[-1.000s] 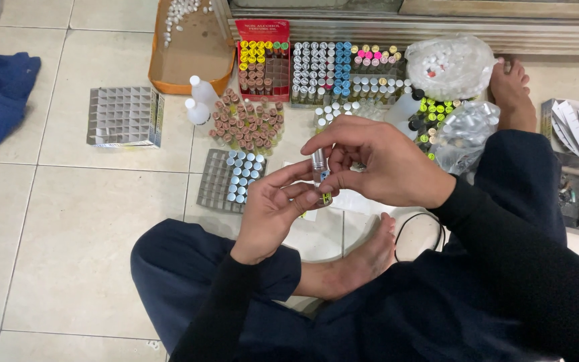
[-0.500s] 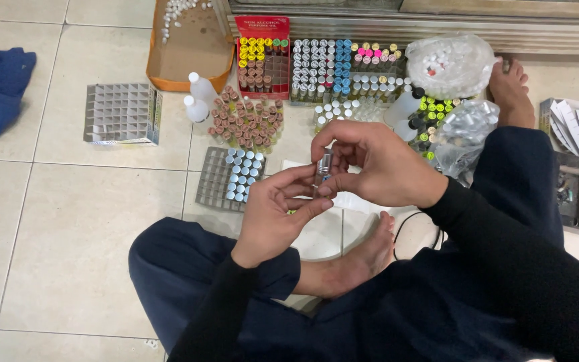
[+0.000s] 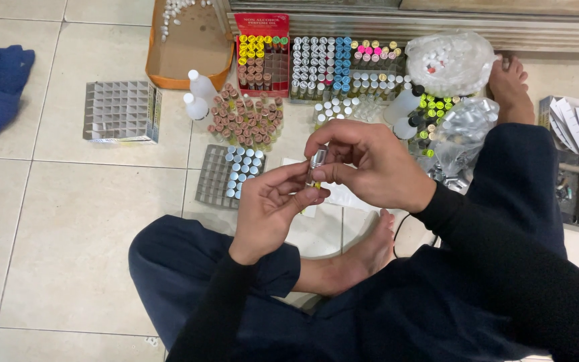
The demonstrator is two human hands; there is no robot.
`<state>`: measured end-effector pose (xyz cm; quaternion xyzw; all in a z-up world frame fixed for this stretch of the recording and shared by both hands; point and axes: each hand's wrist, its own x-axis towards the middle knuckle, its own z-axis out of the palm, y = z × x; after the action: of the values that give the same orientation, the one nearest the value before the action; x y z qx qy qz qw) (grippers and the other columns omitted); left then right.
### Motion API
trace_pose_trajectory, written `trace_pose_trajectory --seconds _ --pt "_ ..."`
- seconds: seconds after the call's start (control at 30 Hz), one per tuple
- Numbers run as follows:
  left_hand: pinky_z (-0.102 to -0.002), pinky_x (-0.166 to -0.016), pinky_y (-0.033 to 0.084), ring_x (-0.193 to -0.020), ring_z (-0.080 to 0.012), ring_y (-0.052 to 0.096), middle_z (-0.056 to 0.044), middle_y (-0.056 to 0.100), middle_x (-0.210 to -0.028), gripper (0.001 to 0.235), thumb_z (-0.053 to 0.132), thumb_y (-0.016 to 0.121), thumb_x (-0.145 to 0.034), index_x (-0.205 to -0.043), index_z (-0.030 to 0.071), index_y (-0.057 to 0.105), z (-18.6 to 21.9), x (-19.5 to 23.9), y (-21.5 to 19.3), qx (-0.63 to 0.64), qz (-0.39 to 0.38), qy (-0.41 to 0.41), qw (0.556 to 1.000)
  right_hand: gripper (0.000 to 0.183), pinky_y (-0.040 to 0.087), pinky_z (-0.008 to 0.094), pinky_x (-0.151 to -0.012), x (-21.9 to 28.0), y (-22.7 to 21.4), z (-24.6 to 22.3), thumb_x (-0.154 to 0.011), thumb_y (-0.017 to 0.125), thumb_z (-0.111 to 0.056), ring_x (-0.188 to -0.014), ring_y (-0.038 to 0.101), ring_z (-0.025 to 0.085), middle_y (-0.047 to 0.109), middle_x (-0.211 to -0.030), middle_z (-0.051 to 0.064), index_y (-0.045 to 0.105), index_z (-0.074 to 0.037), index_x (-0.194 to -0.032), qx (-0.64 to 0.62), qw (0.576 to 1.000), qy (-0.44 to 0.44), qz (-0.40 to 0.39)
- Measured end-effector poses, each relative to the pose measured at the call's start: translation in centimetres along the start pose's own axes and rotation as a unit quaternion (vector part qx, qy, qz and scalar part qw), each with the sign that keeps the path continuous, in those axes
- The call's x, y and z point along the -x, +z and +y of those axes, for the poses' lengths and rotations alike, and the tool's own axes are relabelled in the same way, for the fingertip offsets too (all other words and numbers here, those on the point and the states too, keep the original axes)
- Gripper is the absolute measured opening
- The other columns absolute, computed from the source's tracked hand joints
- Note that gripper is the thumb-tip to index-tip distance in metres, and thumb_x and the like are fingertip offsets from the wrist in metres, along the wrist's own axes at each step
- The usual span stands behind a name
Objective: The person applies adhesive labels to small perfume vials by hand, uses a heat tool to seal them, and places the finished vials into a grid-style storage tray.
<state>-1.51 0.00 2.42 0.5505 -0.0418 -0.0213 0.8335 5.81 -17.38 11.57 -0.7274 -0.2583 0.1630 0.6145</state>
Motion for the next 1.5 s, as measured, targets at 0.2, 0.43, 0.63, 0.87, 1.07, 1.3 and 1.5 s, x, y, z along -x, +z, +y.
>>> trace_pose_trajectory --seconds 0.2,0.43,0.63,0.87,1.07,1.3,1.5 --pt "-0.044 -0.079 0.068 -0.087 -0.0281 0.076 -0.023 0.073 -0.099 0.030 -0.001 0.065 -0.098 -0.126 -0.011 0.066 -0.7 -0.1 -0.1 -0.012 0.013 0.016 1.000 0.024 0.062 0.034 -0.065 0.1 0.5 1.5 -0.085 0.076 0.011 -0.067 0.065 0.015 0.061 -0.082 0.012 0.072 0.001 -0.106 -0.009 0.999 -0.034 0.028" --pt "-0.032 -0.063 0.062 -0.067 -0.0165 0.067 -0.020 0.071 -0.087 0.033 0.013 0.047 -0.109 -0.125 -0.005 0.070 -1.5 -1.2 0.5 -0.095 0.065 0.059 0.992 0.015 0.061 0.031 -0.063 0.2 0.8 1.1 -0.089 0.073 0.010 -0.069 0.069 0.019 0.063 -0.090 0.013 0.074 0.001 -0.101 0.023 0.996 -0.079 0.044" --pt "-0.033 -0.061 0.060 -0.063 -0.0174 0.063 -0.020 0.070 -0.080 0.038 0.016 0.042 -0.110 -0.129 -0.006 0.068 -0.1 -1.4 1.2 -0.106 0.031 0.079 0.991 0.010 0.062 0.030 -0.060 0.3 0.5 1.3 -0.089 0.072 0.010 -0.067 0.070 0.018 0.065 -0.092 0.014 0.074 0.004 -0.097 0.015 0.996 -0.064 0.068" --pt "-0.037 -0.071 0.064 -0.078 -0.0248 0.073 -0.023 0.073 -0.104 0.049 0.017 0.062 -0.103 -0.144 -0.003 0.043 1.4 -0.6 2.1 -0.215 0.092 0.217 0.948 0.006 0.060 0.030 -0.053 0.6 0.2 0.8 -0.091 0.071 0.009 -0.060 0.067 0.016 0.065 -0.090 0.015 0.072 0.008 -0.097 -0.029 0.992 -0.037 0.115" --pt "-0.033 -0.062 0.062 -0.069 -0.0215 0.072 -0.008 0.073 -0.095 0.012 0.008 0.073 -0.095 -0.107 0.006 0.074 2.3 -1.0 2.4 -0.276 0.105 0.308 0.905 0.006 0.062 0.033 -0.053 1.2 0.8 -0.4 -0.092 0.071 0.010 -0.059 0.069 0.019 0.065 -0.090 0.017 0.071 0.010 -0.097 -0.057 0.990 -0.036 0.124" --pt "-0.033 -0.057 0.062 -0.065 -0.0231 0.075 -0.013 0.072 -0.090 0.009 0.002 0.073 -0.093 -0.101 0.002 0.074 3.2 -1.1 2.8 -0.181 0.073 0.295 0.935 0.007 0.059 0.032 -0.050 1.9 0.8 -1.0 -0.092 0.068 0.011 -0.058 0.065 0.018 0.063 -0.088 0.017 0.070 0.011 -0.098 -0.116 0.983 -0.017 0.141" --pt "-0.035 -0.059 0.064 -0.068 -0.0249 0.077 -0.017 0.072 -0.093 0.010 -0.001 0.072 -0.092 -0.101 -0.004 0.072 3.6 -0.6 2.4 -0.135 0.052 0.268 0.952 0.012 0.060 0.033 -0.056 2.1 0.4 -1.6 -0.094 0.065 0.009 -0.064 0.067 0.018 0.065 -0.091 0.017 0.072 0.007 -0.103 -0.060 0.994 -0.060 0.069"
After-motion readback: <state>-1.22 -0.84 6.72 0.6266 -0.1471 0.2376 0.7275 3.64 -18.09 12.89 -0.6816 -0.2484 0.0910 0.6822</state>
